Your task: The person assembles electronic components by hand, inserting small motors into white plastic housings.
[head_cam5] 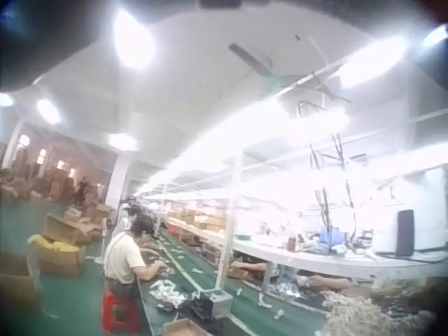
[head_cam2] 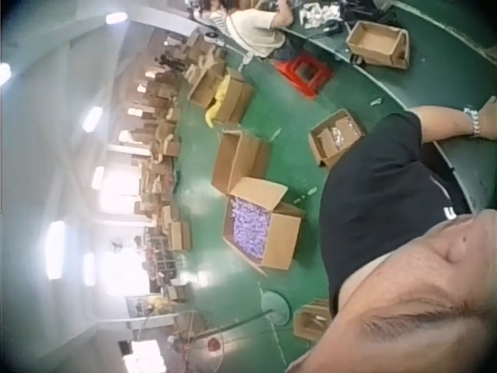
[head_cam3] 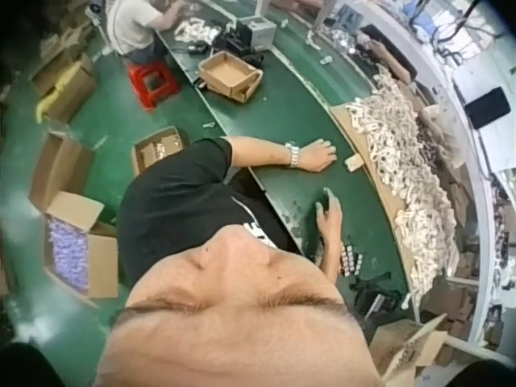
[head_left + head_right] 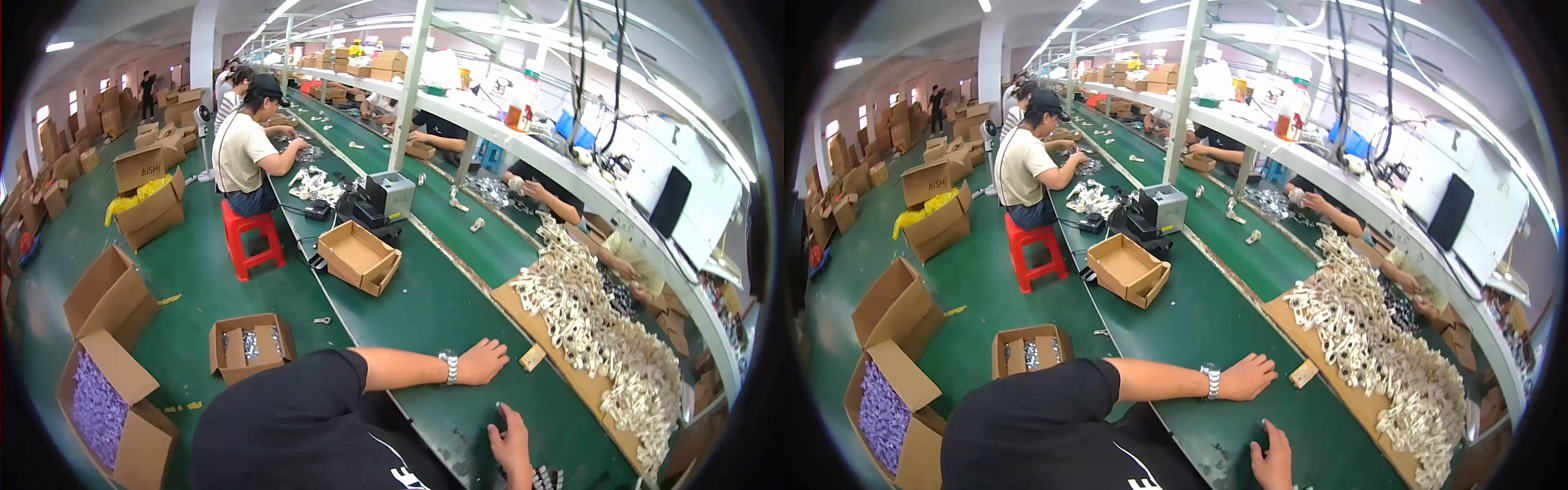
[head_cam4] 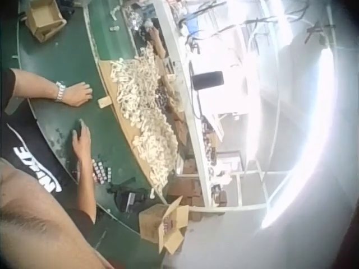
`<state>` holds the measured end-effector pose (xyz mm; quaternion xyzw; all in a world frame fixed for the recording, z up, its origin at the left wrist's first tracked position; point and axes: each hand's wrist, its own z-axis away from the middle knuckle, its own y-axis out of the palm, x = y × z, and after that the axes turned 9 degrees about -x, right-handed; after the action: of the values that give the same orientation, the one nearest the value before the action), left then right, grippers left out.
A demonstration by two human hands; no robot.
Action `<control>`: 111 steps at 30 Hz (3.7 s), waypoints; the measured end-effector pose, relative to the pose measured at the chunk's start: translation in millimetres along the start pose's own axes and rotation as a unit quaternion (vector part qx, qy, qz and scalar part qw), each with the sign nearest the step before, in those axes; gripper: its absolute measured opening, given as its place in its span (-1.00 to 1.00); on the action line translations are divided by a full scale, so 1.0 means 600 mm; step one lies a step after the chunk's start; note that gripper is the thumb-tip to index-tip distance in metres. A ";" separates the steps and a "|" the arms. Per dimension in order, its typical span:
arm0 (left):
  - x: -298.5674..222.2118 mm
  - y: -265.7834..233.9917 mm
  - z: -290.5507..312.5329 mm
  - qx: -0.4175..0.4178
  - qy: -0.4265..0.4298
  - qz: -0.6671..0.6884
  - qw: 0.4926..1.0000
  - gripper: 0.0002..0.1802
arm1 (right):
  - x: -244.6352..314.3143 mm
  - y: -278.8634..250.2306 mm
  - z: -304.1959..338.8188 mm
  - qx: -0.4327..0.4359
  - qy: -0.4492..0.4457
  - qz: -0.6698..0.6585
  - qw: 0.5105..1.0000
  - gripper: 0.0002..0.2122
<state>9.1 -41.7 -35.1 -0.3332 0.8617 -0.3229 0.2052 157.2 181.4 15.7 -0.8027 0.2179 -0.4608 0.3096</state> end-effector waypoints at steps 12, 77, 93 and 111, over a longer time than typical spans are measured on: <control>-0.028 -0.233 0.018 0.175 0.240 -0.062 0.953 -0.83 | 0.018 -0.082 0.076 -0.119 0.038 -0.023 0.992 -0.66; -0.443 0.511 -0.479 0.150 -0.262 0.477 0.826 -0.02 | -0.525 -0.370 -0.053 -0.577 0.314 -0.047 0.752 -0.46; -0.454 0.494 -0.462 0.097 -0.161 0.503 0.843 -0.50 | -0.488 -0.358 -0.080 -0.639 0.267 -0.409 0.594 -0.58; -0.459 0.368 -0.411 -0.084 -0.186 0.585 0.785 -0.72 | -0.361 -0.312 -0.079 -0.632 0.222 -0.423 0.610 -0.75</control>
<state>-37.5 382.4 24.0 0.1653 0.8602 0.0015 0.4824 23.7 438.6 33.3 -0.6753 0.1530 -0.4528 -0.5617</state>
